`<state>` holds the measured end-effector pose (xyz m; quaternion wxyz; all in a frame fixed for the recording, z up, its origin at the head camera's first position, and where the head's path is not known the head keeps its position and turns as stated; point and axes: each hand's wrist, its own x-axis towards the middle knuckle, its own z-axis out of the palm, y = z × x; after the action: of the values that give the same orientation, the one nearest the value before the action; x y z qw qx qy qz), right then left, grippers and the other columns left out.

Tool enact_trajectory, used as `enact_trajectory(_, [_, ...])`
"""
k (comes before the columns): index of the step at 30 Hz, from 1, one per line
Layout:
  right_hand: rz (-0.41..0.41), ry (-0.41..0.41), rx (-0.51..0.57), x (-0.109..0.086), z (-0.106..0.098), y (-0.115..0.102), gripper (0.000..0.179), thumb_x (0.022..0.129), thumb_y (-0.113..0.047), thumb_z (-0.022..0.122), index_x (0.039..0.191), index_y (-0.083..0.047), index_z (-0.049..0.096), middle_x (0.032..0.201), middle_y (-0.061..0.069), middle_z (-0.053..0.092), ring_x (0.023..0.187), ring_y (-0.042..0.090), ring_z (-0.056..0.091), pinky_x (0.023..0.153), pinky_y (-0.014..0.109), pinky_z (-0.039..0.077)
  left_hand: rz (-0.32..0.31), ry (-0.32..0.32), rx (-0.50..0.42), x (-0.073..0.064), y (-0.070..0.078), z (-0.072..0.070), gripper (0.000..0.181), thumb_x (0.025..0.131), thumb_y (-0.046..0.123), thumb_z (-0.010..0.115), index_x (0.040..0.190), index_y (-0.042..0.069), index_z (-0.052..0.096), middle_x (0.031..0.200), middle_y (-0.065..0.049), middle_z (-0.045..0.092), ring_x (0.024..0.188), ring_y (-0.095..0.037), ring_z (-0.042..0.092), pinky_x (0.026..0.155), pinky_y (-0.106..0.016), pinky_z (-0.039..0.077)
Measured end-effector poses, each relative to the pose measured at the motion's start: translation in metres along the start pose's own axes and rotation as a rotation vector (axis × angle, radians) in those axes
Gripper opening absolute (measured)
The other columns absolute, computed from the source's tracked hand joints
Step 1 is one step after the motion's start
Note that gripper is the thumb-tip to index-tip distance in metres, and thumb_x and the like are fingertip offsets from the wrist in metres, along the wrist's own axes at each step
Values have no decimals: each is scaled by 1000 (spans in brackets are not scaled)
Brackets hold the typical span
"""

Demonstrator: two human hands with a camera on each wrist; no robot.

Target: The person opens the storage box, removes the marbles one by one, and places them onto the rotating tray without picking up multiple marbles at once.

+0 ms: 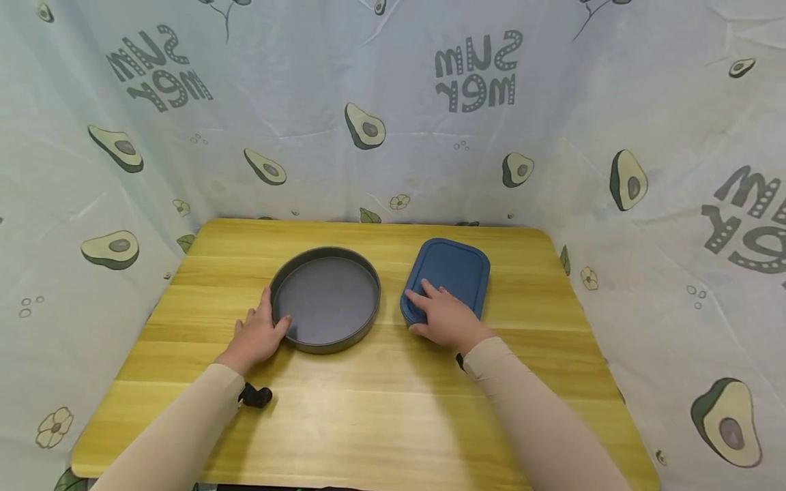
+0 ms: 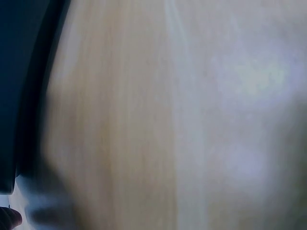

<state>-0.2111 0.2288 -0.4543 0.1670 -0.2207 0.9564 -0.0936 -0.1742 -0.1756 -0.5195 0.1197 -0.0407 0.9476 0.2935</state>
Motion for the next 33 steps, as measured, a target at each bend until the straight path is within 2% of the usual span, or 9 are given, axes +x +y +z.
enact_trajectory(4, [24,37,-66,15,11,-10,78,100,-46,70,166,-24,36,173,25,20,150,66,24,119,72,33,3,4,0,0,-1,1,91,109,49,43,169,13,-15,177,-22,7,157,-61,6,123,-78,-3])
enact_trajectory(8, [-9,45,-115,13,17,-9,73,101,-38,72,165,-25,40,173,24,25,151,66,22,121,72,29,3,8,-3,1,-2,2,91,109,50,43,169,13,-14,177,-22,8,158,-60,7,124,-77,-3])
enact_trajectory(13, [-105,39,-95,1,21,-6,68,101,-31,72,163,-24,44,173,19,28,155,60,20,124,70,26,-1,8,2,0,-2,2,91,109,50,43,169,12,-14,176,-23,9,158,-59,7,124,-77,-2])
enact_trajectory(17, [-165,47,-75,-4,24,-5,69,100,-30,74,162,-21,46,172,17,31,156,58,22,123,69,28,4,12,0,0,-3,1,91,109,49,43,169,13,-14,176,-23,10,158,-60,7,124,-77,-2])
enact_trajectory(23, [-175,73,-112,-1,29,-5,77,99,-35,75,165,-22,39,172,22,28,156,57,23,125,69,26,8,14,0,1,-4,1,91,109,49,43,169,13,-14,176,-22,10,157,-60,8,124,-77,-2])
enact_trajectory(33, [-193,119,-98,0,36,-7,69,103,-33,69,164,-16,40,172,20,29,158,55,21,127,67,23,-5,1,18,1,-1,0,90,110,49,42,169,13,-16,177,-21,6,157,-60,6,123,-77,-3])
